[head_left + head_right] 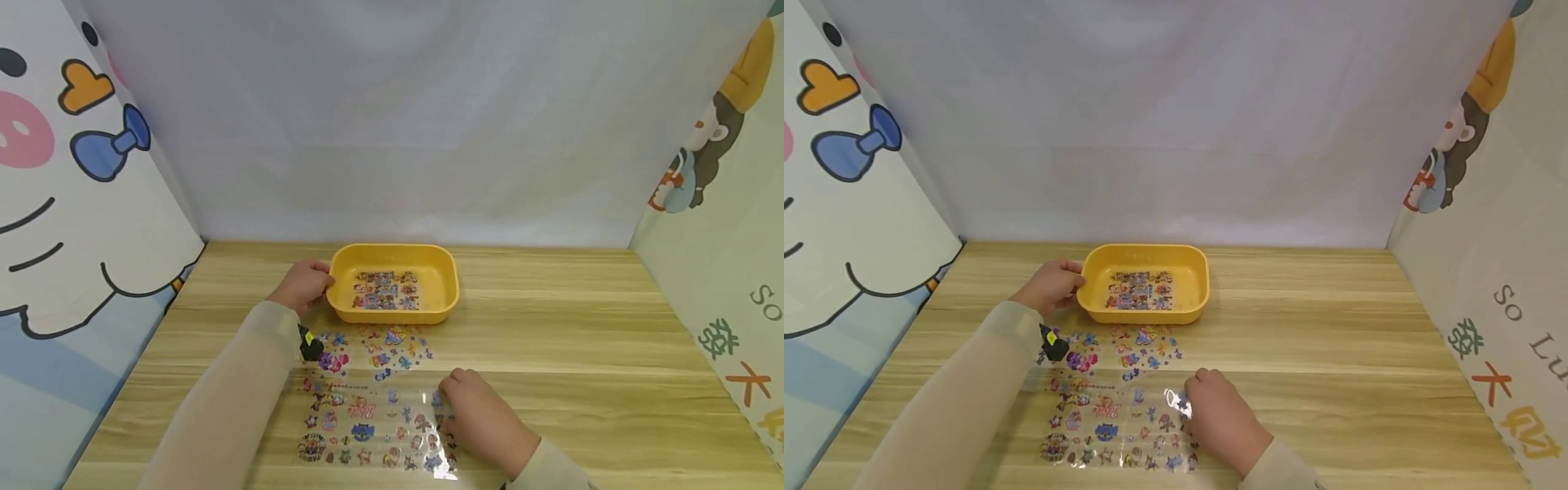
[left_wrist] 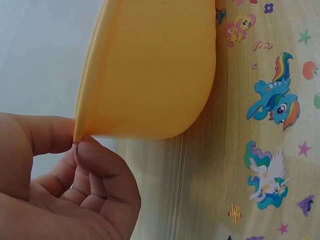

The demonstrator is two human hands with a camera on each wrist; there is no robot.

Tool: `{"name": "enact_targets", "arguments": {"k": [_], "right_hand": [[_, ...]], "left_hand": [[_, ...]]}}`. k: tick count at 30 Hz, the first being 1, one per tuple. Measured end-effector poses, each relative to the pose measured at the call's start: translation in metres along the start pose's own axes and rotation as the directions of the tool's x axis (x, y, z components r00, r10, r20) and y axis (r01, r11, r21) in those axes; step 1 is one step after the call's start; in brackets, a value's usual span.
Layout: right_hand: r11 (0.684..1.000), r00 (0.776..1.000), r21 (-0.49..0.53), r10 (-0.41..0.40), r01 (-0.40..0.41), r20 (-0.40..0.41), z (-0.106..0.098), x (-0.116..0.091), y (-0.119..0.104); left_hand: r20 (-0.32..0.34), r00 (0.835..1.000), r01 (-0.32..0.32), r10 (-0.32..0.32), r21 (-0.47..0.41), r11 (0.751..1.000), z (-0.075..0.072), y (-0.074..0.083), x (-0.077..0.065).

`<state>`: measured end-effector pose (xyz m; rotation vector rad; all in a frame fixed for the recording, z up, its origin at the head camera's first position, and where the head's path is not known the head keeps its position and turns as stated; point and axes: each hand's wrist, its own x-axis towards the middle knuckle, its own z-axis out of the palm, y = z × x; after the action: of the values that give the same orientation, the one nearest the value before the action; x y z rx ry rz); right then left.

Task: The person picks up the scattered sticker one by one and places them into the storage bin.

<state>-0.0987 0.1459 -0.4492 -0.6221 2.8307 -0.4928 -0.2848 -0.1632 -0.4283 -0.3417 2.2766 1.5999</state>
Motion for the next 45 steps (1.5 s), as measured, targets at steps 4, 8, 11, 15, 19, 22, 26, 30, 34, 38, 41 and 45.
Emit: {"name": "enact_targets", "arguments": {"k": [4,8,11,15,19,22,26,30,34,38,41,45], "right_hand": [[1.0,1.0,0.009,0.0,0.0,-0.002,0.001,0.0,0.001],[1.0,1.0,0.025,-0.003,0.003,-0.003,0.002,0.002,0.003],[0.999,1.0,0.041,-0.005,0.005,-0.006,0.001,0.003,0.004],[0.998,1.0,0.062,0.003,-0.003,0.0,0.0,0.004,0.005],[0.992,0.999,0.122,0.037,-0.04,0.031,0.0,0.006,0.006],[0.981,0.996,0.181,0.067,-0.076,0.055,-0.001,0.008,0.006],[0.965,0.994,0.242,0.087,-0.101,0.067,-0.003,0.011,0.006],[0.951,0.994,0.29,0.09,-0.106,0.066,-0.002,0.012,0.008],[0.935,0.994,0.34,0.084,-0.104,0.072,-0.001,0.017,0.014],[0.911,0.991,0.391,0.11,-0.129,0.072,-0.002,0.02,0.021],[0.892,0.992,0.434,0.113,-0.128,0.06,-0.007,0.022,0.028],[0.862,0.995,0.498,0.089,-0.096,0.037,-0.014,0.024,0.037]], "left_hand": [[0.001,1.0,0.0,0.0,0.009,1.0,0.0,-0.001,0.001],[0.005,1.0,-0.003,0.003,0.013,1.0,0.0,-0.002,0.003],[0.007,1.0,-0.008,0.008,0.02,1.0,-0.001,-0.003,0.004],[0.006,1.0,-0.014,0.014,0.018,1.0,-0.001,-0.004,0.005],[0.002,1.0,-0.014,0.014,0.015,1.0,-0.001,-0.004,0.005],[0.002,1.0,-0.011,0.011,0.015,1.0,-0.001,-0.003,0.005],[0.001,1.0,-0.009,0.009,0.014,1.0,-0.001,-0.003,0.005],[-0.003,1.0,-0.003,0.003,0.01,1.0,-0.001,-0.004,0.006],[-0.01,1.0,0.007,-0.007,0.002,1.0,-0.001,-0.003,0.007],[-0.008,1.0,0.011,-0.011,0.001,1.0,0.0,-0.003,0.007],[-0.004,1.0,0.01,-0.01,0.003,1.0,0.0,-0.003,0.007],[-0.004,1.0,0.012,-0.012,0.0,1.0,0.0,-0.003,0.007]]}}
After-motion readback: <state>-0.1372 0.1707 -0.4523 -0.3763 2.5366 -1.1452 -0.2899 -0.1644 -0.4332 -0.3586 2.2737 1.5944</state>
